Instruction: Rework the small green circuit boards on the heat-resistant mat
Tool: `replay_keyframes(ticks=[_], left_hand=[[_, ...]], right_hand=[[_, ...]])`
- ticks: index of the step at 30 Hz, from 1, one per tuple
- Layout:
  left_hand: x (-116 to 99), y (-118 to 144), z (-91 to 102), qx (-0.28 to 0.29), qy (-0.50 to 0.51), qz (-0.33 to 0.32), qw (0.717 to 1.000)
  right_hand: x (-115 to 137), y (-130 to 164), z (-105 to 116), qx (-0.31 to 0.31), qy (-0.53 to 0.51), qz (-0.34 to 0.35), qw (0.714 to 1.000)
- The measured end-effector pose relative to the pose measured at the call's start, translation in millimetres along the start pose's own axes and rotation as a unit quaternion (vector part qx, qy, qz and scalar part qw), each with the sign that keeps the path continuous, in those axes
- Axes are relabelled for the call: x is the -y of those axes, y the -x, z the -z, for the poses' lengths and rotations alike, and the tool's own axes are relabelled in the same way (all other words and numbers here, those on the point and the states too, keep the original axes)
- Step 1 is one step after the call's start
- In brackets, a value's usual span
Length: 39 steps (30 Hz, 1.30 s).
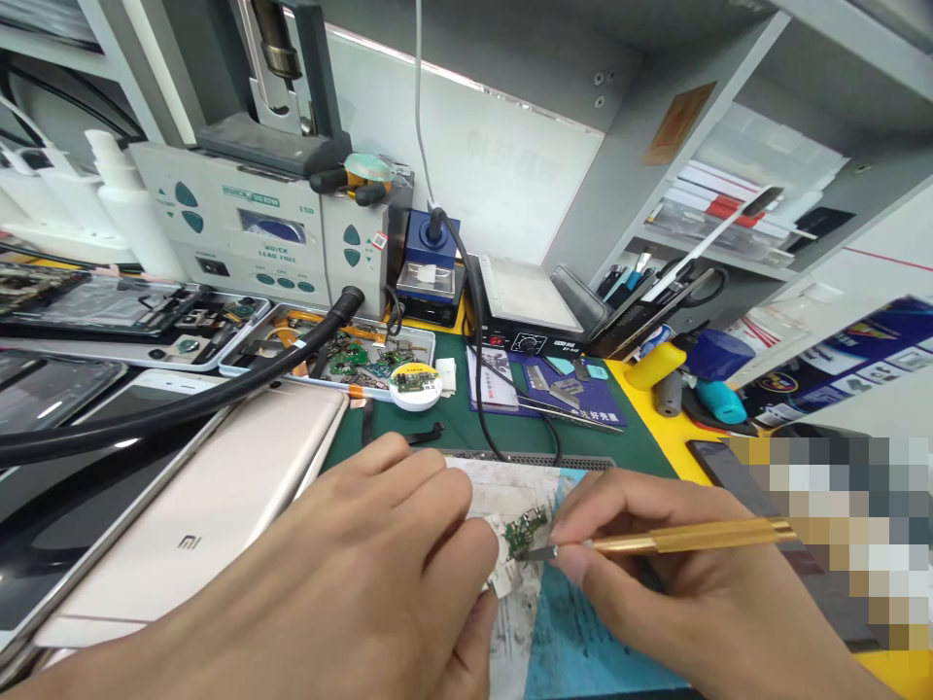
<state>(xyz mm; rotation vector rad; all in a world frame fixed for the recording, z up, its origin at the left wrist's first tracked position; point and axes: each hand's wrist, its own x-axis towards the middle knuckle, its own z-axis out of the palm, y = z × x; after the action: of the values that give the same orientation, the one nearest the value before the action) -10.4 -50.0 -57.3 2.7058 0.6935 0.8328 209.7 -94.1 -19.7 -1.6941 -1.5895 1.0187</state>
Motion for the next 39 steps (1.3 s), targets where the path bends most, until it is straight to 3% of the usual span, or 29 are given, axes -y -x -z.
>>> replay_keyframes(ticks=[23, 39], left_hand=[[-1.0, -0.5, -0.2, 0.0, -0.007, 0.0, 1.0], [-0.7, -3.2, -1.0, -0.002, -0.011, -0.003, 1.0]], right_hand=[[-1.4, -0.8, 0.5, -0.007, 0.034, 0.016, 0.999], [1.6, -2.4, 0.4, -0.001, 0.007, -0.02, 1.0]])
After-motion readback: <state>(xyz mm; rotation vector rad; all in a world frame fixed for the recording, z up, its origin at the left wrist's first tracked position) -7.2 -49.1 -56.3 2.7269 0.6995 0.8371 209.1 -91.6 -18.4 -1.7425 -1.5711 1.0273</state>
